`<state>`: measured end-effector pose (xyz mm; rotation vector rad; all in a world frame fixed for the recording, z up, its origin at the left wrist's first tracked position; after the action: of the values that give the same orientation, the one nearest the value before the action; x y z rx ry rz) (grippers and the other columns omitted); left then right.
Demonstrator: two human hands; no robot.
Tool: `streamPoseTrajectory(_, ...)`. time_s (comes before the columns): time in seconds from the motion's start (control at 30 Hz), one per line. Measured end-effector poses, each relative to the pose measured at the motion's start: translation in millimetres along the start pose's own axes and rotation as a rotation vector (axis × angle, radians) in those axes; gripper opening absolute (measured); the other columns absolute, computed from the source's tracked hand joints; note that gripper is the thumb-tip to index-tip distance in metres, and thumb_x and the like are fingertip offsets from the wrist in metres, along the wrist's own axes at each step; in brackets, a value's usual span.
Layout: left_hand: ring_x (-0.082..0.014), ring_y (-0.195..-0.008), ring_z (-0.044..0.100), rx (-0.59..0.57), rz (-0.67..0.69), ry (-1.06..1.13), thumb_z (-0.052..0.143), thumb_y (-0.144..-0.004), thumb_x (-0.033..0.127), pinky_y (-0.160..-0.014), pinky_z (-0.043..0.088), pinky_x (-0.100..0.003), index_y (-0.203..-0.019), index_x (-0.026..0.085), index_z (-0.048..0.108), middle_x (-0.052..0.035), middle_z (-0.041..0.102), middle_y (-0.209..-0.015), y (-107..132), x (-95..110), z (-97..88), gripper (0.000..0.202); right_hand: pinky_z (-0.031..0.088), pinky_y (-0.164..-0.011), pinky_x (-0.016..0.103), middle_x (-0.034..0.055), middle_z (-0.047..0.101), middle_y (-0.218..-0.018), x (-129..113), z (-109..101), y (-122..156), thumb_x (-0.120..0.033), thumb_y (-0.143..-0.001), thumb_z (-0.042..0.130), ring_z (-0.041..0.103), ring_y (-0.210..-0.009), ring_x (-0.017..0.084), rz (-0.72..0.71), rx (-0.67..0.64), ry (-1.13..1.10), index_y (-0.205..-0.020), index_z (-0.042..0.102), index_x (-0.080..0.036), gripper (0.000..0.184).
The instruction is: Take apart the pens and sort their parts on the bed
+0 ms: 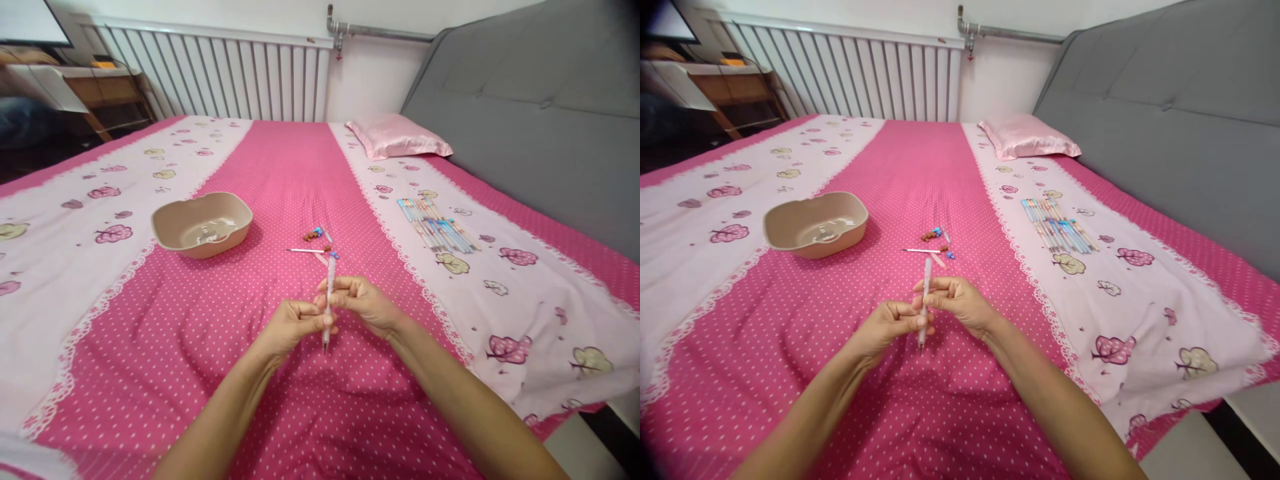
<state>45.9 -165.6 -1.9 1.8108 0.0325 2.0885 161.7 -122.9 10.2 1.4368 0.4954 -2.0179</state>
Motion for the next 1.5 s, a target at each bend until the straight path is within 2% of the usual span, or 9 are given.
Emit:
streamPoseTrajectory(0.2, -0.0089, -0.047, 0.051, 0.071, 0.029, -0.049, 0.076, -0.058, 0.032, -0.061, 0.041, -0.025, -0.049, 0.014, 0.067, -0.0023, 0.061, -0.047, 0.9, 6.3, -0.4, 0.022, 0.047, -0.077, 0.028, 0.0021, 0.071, -0.077, 0.8, -1.0, -0.5, -0.026, -0.071, 0.07, 0.064, -0.072, 0.012, -0.016, 0.018, 0.025, -0.097, 0.067, -0.019, 0.027)
streamPoseTrajectory(0.57, -0.0111, -0.044, 0.052, 0.155, 0.03, -0.072, 0.078, -0.052, 0.035, -0.053, 0.044, -0.026, -0.049, 0.014, 0.065, -0.0037, 0.062, -0.048, -0.1, 6.6, -2.0, 0.025, 0.046, -0.079, 0.033, 0.0034, 0.071, -0.076, 8.0, -6.1, -3.8, -0.03, -0.067, 0.073, 0.065, -0.072, 0.014, 0.011, 0.091, 0.048, -0.098, 0.067, -0.018, 0.035)
streamPoseTrajectory(0.77, -0.0101, -0.053, 0.056, 0.155, 0.046, 0.08, 0.078, -0.056, 0.031, -0.063, 0.045, -0.024, -0.066, 0.013, 0.069, -0.0027, 0.065, -0.058, -2.1, 6.6, -2.5, 0.022, 0.046, -0.083, 0.032, 0.0049, 0.07, -0.09, 4.3, 0.6, -4.8, -0.033, -0.074, 0.065, 0.064, -0.081, 0.014, -0.004, 0.087, 0.054, -0.106, 0.063, -0.02, 0.035)
streamPoseTrajectory(0.9, -0.0107, -0.058, 0.059, 0.27, 0.121, 0.157, 0.074, -0.063, 0.031, -0.064, 0.046, -0.024, -0.073, 0.013, 0.069, -0.003, 0.067, -0.063, -3.8, 10.2, -13.2, 0.021, 0.045, -0.084, 0.03, 0.0057, 0.065, -0.105, 6.3, 4.4, -4.9, -0.031, -0.072, 0.068, 0.062, -0.091, 0.013, 0.014, 0.078, 0.122, -0.104, 0.062, -0.021, 0.034)
streamPoseTrajectory(1.03, -0.0122, -0.062, 0.061, 0.389, 0.157, 0.179, 0.075, -0.061, 0.031, -0.065, 0.046, -0.024, -0.076, 0.013, 0.068, -0.004, 0.068, -0.068, -4.0, 9.3, -22.9, 0.024, 0.048, -0.068, 0.028, 0.0049, 0.068, -0.083, 19.0, 5.1, -4.3, -0.031, -0.069, 0.071, 0.063, -0.071, 0.012, 0.137, 0.058, 0.2, -0.103, 0.059, -0.016, 0.039)
streamPoseTrajectory(1.13, -0.0129, -0.064, 0.061, 0.428, 0.166, 0.154, 0.076, -0.059, 0.031, -0.064, 0.046, -0.024, -0.075, 0.013, 0.069, -0.0051, 0.069, -0.073, -4.6, 8.2, -25.1, 0.026, 0.046, -0.059, 0.024, 0.003, 0.067, -0.07, 24.1, 5.2, -5.2, -0.035, -0.069, 0.07, 0.061, -0.059, 0.01, 0.174, 0.082, 0.16, -0.092, 0.06, -0.014, 0.033)
streamPoseTrajectory(1.33, -0.0096, -0.056, 0.056, 0.476, 0.123, 0.094, 0.077, -0.056, 0.035, -0.054, 0.042, -0.021, -0.079, 0.016, 0.072, -0.0026, 0.068, -0.069, -8.2, 8.2, -30.4, 0.03, 0.045, -0.055, 0.021, 0.0001, 0.064, -0.063, 24.7, 2.4, -9.8, -0.037, -0.063, 0.074, 0.057, -0.053, 0.007, 0.126, 0.14, 0.111, -0.076, 0.062, -0.013, 0.03)
streamPoseTrajectory(1.43, -0.0103, -0.061, 0.058, 0.445, 0.123, 0.04, 0.077, -0.056, 0.033, -0.056, 0.043, -0.021, -0.085, 0.016, 0.071, -0.0052, 0.07, -0.08, -10.1, 9.6, -30.8, 0.034, 0.042, -0.051, 0.019, -0.0003, 0.064, -0.064, 20.3, -3.3, -11.6, -0.035, -0.065, 0.072, 0.056, -0.051, 0.006, 0.094, 0.172, 0.101, -0.076, 0.063, -0.013, 0.026)
streamPoseTrajectory(1.5, -0.012, -0.065, 0.06, 0.418, 0.119, -0.019, 0.077, -0.058, 0.032, -0.057, 0.044, -0.021, -0.092, 0.016, 0.07, -0.0078, 0.07, -0.087, -10.2, 8.9, -30.6, 0.039, 0.041, -0.049, 0.018, 0.0002, 0.064, -0.064, 13.8, -15.2, -11.6, -0.031, -0.067, 0.071, 0.055, -0.05, 0.005, 0.085, 0.258, 0.116, -0.077, 0.064, -0.014, 0.021)
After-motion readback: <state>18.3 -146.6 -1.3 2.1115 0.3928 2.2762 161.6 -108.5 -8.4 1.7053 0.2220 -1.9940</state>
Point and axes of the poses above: each hand's wrist, its own y-axis away from the middle knuckle, its own z-axis out of the palm, x = y × z, the point moved 5 cm from there along -y, towards the middle knuckle
